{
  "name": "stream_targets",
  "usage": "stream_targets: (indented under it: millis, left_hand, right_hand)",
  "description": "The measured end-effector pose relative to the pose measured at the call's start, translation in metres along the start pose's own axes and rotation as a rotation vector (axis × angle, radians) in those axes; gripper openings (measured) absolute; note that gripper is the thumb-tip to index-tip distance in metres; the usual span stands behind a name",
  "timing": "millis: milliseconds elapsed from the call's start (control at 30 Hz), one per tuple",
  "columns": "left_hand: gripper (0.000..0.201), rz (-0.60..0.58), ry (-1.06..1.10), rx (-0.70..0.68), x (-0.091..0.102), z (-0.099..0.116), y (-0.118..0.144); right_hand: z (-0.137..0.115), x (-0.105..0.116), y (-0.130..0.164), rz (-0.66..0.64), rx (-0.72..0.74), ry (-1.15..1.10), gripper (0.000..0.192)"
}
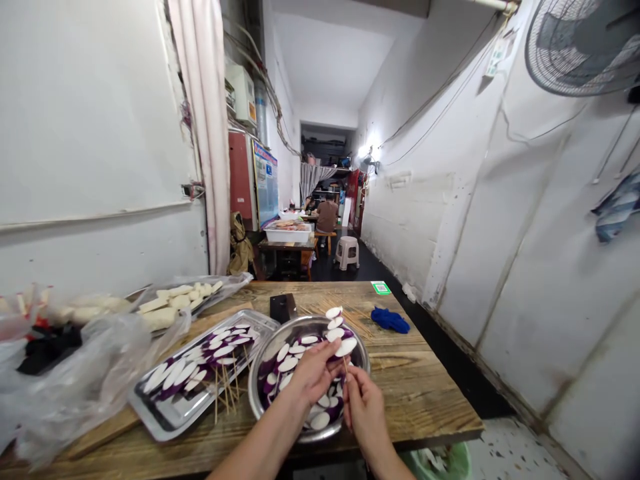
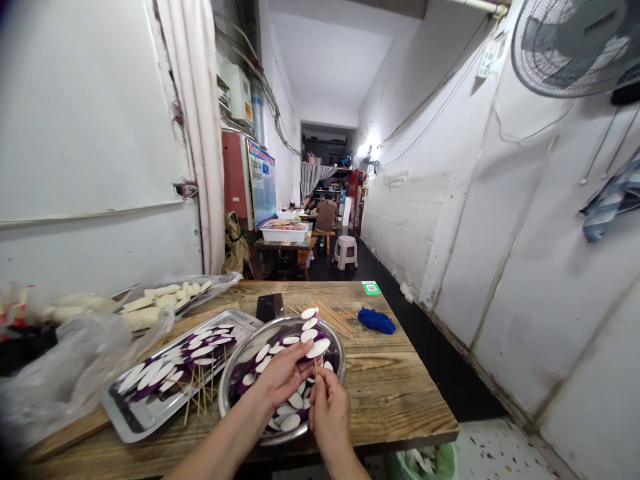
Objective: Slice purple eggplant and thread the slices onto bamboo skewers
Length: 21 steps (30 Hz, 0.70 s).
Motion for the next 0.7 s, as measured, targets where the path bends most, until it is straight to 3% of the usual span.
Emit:
stream_targets:
  millis: [200,300,467,700]
  left_hand:
    - [0.014,0.001,-0.011,0.049,-0.001,-0.005,0.0]
    - [0.017,-0.034,-0.045,0.009,-0.004,0.002,0.0]
    - [0.015,0.02,0.004,-0.103,-0.001,0.019,-0.005]
    - [0.017,0.089,-0.061,-0.003,0.012,0.001,-0.006]
  right_hand:
    - [-0.001,0.007,-0.005,0.048,0.043,0.033,0.037]
    - [-0.003,0.007,-0.005,0.059,0.019,-0.001,0.037]
    - [0.003,0.004,0.004,0.014,-0.061,-0.03,0.039]
    - [0.008,0.01,0.014,0.006,-0.093,0.021,0.041]
Point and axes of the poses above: each hand's wrist, its own y-axis away from the middle knuckle, its own x-axis out of the back of the hand, z = x × y, the point moved 8 cm from there along -y, towards the middle knuckle, and after that the axes turned 5 degrees about z, right-handed, at the moved point
